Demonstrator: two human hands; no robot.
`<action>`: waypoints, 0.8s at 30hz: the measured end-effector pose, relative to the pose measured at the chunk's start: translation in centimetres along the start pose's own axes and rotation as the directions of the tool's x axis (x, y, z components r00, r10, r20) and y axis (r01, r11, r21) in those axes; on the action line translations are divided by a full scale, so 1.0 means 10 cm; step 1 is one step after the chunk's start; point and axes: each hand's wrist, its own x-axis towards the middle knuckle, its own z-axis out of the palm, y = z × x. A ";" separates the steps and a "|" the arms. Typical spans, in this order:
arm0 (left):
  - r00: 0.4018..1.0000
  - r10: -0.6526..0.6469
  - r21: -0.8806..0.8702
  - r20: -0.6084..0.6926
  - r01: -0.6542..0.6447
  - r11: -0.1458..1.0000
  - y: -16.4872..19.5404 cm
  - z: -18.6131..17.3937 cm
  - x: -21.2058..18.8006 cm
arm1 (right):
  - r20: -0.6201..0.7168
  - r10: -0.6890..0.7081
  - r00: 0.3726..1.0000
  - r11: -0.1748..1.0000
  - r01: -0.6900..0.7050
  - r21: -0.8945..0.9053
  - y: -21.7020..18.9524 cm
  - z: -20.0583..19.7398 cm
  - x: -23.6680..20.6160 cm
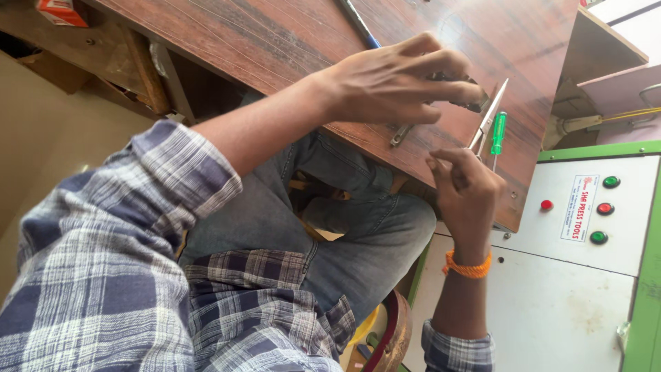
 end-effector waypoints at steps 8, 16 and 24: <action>0.705 -0.707 -0.637 0.054 0.570 0.519 0.45 0.23 -0.14 | -0.067 -0.223 0.973 0.972 0.216 -0.098 -0.14 -0.34 0.59; 0.296 -0.910 -0.804 0.291 0.591 -0.065 0.67 0.42 -0.01 | 0.090 0.039 0.995 0.993 -0.049 0.107 -0.11 -0.19 1.24; 0.103 -0.896 -0.803 0.432 0.497 -0.329 0.63 0.54 0.14 | 0.165 0.087 0.982 0.962 -0.126 0.242 0.26 -0.12 1.35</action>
